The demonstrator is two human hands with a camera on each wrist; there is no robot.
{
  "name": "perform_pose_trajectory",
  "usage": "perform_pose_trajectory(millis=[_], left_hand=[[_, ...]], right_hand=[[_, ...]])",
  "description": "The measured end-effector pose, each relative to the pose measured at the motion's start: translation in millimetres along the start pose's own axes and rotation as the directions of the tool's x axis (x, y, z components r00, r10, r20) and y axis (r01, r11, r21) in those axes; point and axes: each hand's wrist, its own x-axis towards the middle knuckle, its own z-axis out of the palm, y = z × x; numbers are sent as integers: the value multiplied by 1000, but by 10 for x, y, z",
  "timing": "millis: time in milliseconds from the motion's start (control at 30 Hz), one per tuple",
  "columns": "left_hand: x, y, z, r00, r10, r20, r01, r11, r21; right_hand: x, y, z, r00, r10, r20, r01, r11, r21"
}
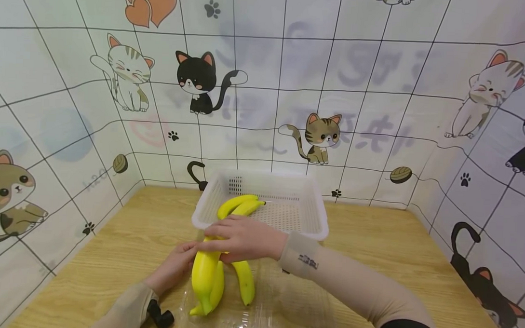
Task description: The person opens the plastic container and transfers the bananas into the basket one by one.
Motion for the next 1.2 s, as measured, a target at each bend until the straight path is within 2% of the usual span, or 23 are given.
perform_pose_trajectory(millis=[200,533,1067,1200], left_hand=[[2,40,25,996,-71,-46,71,997,-5],[2,63,31,995,-86,-59,86,996,-6],[6,63,31,995,-80,-52,79,997,-19],[3,56,39,996,-81,-48,80,996,-28]], right_hand=[[12,40,-69,999,20,-32,-21,999,-32],[-9,81,-77,998,19,-57,-21,999,-37],[-54,217,-137,991,119,54,-118,992,-34],[-74,263,-164,986,152,74,-152,988,-6]])
